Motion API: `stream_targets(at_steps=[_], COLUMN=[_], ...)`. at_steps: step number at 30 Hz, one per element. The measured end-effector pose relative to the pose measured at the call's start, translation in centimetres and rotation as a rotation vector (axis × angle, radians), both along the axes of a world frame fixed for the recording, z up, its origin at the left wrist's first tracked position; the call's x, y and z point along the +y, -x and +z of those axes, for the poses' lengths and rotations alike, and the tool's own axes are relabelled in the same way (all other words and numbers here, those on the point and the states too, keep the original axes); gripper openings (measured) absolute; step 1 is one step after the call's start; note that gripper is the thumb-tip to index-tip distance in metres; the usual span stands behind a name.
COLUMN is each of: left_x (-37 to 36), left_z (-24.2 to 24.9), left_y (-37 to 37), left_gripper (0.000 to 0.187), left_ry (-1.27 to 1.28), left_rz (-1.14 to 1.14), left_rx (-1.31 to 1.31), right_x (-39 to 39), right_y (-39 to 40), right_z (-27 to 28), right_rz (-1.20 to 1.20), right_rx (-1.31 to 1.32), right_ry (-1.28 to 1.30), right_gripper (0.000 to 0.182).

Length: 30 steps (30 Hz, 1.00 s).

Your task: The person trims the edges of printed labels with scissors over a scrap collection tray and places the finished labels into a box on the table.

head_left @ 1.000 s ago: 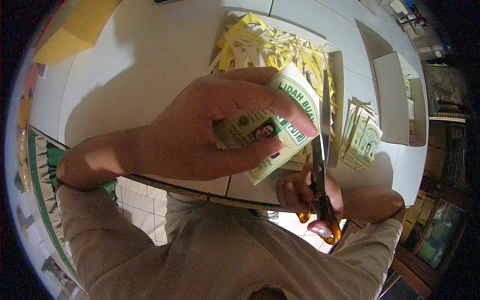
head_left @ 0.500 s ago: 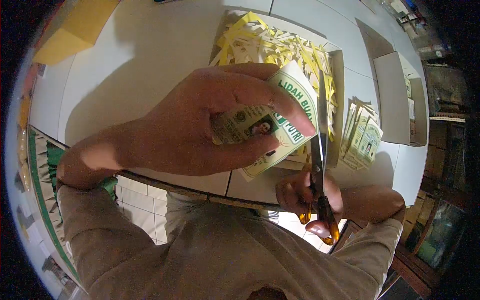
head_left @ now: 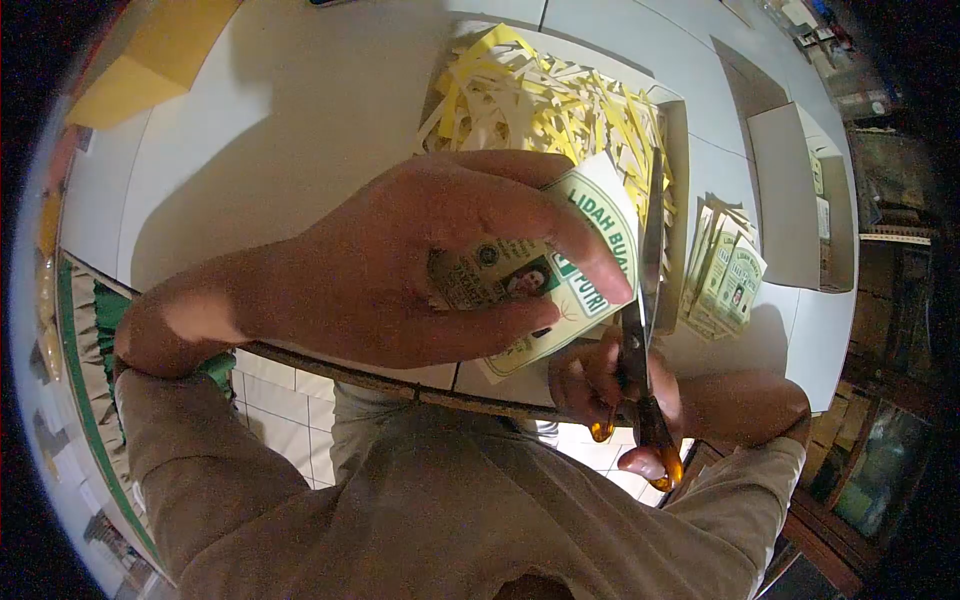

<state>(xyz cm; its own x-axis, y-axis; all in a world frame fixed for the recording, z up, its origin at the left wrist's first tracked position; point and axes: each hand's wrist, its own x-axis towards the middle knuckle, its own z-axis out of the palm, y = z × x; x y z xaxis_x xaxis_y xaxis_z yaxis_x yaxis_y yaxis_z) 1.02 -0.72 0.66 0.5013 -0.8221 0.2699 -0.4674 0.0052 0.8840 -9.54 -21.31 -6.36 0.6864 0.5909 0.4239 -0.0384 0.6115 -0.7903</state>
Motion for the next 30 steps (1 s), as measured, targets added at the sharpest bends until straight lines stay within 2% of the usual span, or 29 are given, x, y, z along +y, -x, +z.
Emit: stream_targets(at_steps=[5, 7, 11, 14, 20, 26, 28, 30], left_x=[0.0, 0.0, 0.0, 0.0, 0.0, 0.1, -0.1, 0.0], left_z=[0.0, 0.2, 0.1, -0.1, -0.1, -0.1, -0.4, -0.3], left_y=[0.1, 0.0, 0.1, 0.0, -0.1, -0.2, 0.1, 0.1], left_gripper=[0.019, 0.019, 0.019, 0.019, 0.018, 0.02, 0.02, 0.02], left_ry=[0.022, -0.013, 0.019, 0.035, 0.008, -0.026, 0.018, 0.014], left_rz=[0.002, -0.015, -0.002, -0.013, 0.002, -0.047, -0.04, -0.041], left_rx=[0.008, -0.056, -0.014, 0.002, -0.018, 0.012, 0.027, 0.035], right_x=[-0.1, -0.2, 0.0, -0.1, -0.4, 0.2, 0.8, 0.7], right_y=[-0.3, -0.3, -0.2, 0.1, 0.1, -0.3, -0.1, -0.1], right_z=[0.7, 1.2, 1.0, 1.1, 1.1, 0.3, -0.9, -0.7], right_rz=[0.033, 0.041, 0.013, 0.019, -0.01, 0.02, -0.097, -0.076], right_rx=[0.009, 0.078, 0.011, 0.089, 0.037, -0.006, -0.149, -0.122], right_ry=[0.005, 0.087, 0.064, 0.059, 0.155, 0.06, -0.051, -0.068], right_gripper=[0.046, 0.04, 0.041, 0.041, 0.042, 0.044, 0.044, 0.045])
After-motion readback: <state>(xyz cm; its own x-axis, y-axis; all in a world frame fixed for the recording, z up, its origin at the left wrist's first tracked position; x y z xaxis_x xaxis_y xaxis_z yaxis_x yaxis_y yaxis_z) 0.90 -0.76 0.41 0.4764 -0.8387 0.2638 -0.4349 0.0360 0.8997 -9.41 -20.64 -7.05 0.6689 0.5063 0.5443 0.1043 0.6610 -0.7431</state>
